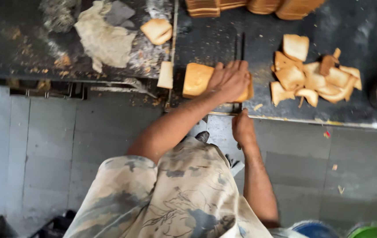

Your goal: The person slices a loaf of bread into thin pieces using a knife and moves sliced pieces into a pile on a counter.

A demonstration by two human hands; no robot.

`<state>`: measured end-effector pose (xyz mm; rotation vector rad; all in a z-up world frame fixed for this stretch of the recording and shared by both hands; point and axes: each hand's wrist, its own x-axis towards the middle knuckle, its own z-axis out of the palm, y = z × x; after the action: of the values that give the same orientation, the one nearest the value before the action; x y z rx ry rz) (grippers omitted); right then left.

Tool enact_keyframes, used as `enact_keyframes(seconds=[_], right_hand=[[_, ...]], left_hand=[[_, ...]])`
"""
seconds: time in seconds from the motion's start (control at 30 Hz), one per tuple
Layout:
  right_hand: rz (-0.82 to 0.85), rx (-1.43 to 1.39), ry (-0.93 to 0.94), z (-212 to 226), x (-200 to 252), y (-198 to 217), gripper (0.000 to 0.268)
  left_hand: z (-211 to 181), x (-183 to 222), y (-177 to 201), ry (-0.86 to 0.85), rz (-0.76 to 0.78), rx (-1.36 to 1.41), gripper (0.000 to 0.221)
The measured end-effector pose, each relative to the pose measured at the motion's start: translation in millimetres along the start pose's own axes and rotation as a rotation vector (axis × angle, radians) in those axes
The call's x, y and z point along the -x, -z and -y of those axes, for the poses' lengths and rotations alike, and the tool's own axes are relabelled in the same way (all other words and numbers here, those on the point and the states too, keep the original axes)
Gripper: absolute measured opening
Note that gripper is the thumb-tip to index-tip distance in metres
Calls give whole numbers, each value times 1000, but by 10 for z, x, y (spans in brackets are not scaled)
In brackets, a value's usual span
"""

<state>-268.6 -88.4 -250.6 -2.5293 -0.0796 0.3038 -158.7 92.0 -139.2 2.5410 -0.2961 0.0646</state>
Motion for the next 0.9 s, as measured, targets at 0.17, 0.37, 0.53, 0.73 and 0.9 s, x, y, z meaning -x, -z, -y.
enact_keyframes(seconds=[0.17,0.37,0.53,0.73,0.9], right_hand=[[68,32,-67,-104,862,100,20],[84,58,-85,-156,479,-59,18],[23,-5,-65,-135,378,-110,22],[133,19,-196,-141,1023,67,22],[85,37,-120,-76,236,-74,23]], left_hand=[[-26,36,80,13,17,-33,28],[-54,14,118,34,85,-36,28],[-43,-5,96,30,85,-25,28],[-23,34,19,12,-6,-17,24],[-34,23,50,24,-24,-11,27]])
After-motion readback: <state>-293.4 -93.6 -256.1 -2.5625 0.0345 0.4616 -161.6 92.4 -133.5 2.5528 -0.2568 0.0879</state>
